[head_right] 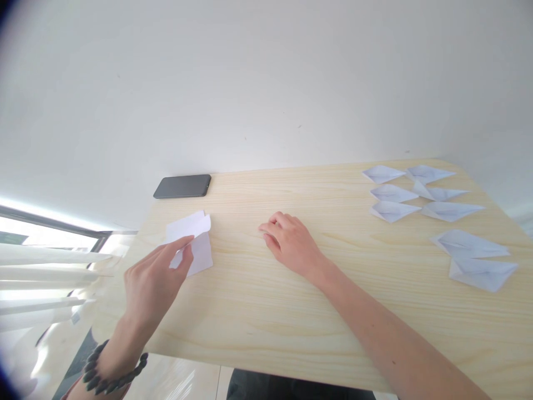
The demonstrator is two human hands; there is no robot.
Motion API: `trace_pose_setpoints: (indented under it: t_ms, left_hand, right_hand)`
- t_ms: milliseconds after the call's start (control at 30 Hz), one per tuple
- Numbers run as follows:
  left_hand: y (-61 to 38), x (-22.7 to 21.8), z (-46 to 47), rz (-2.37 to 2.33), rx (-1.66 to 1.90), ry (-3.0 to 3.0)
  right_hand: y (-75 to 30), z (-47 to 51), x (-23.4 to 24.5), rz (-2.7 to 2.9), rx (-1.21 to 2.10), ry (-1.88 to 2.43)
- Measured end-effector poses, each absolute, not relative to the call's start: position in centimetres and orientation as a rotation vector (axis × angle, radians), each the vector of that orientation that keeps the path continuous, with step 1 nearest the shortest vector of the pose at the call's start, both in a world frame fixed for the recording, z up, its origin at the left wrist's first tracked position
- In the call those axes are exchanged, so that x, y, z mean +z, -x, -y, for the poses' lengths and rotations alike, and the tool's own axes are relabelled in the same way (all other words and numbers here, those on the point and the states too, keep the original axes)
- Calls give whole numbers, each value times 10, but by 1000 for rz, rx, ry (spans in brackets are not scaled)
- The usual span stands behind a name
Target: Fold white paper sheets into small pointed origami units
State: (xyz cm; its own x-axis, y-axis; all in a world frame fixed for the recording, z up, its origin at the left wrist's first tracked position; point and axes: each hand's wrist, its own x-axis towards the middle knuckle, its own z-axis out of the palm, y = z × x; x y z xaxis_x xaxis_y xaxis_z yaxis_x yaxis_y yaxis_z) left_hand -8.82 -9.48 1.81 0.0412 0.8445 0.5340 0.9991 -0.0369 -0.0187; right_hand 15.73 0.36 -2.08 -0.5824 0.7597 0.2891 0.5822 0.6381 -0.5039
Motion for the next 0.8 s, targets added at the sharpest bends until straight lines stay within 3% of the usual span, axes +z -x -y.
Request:
trace_pose_setpoints:
  t_ms: [267, 500, 633, 733, 800]
  left_hand:
    - [32, 36, 67, 1457, -893, 2356]
    - [7, -4, 10, 1824, -945, 2676]
    - [12, -5, 1, 1866, -1000, 3016]
    - [19, 0, 3, 2170, -1246, 3046]
    - [20, 0, 4, 2436, -1634, 2866]
  right_hand:
    - [-179, -17, -19, 2123, 586, 1220]
    - [-197, -32, -16, 1858, 720, 1410]
    - [-195, -29, -18, 1724, 787, 1387]
    - [-197, -27, -18, 1621, 963, 1291]
    - [-198, -25, -16, 1597, 1129, 1229]
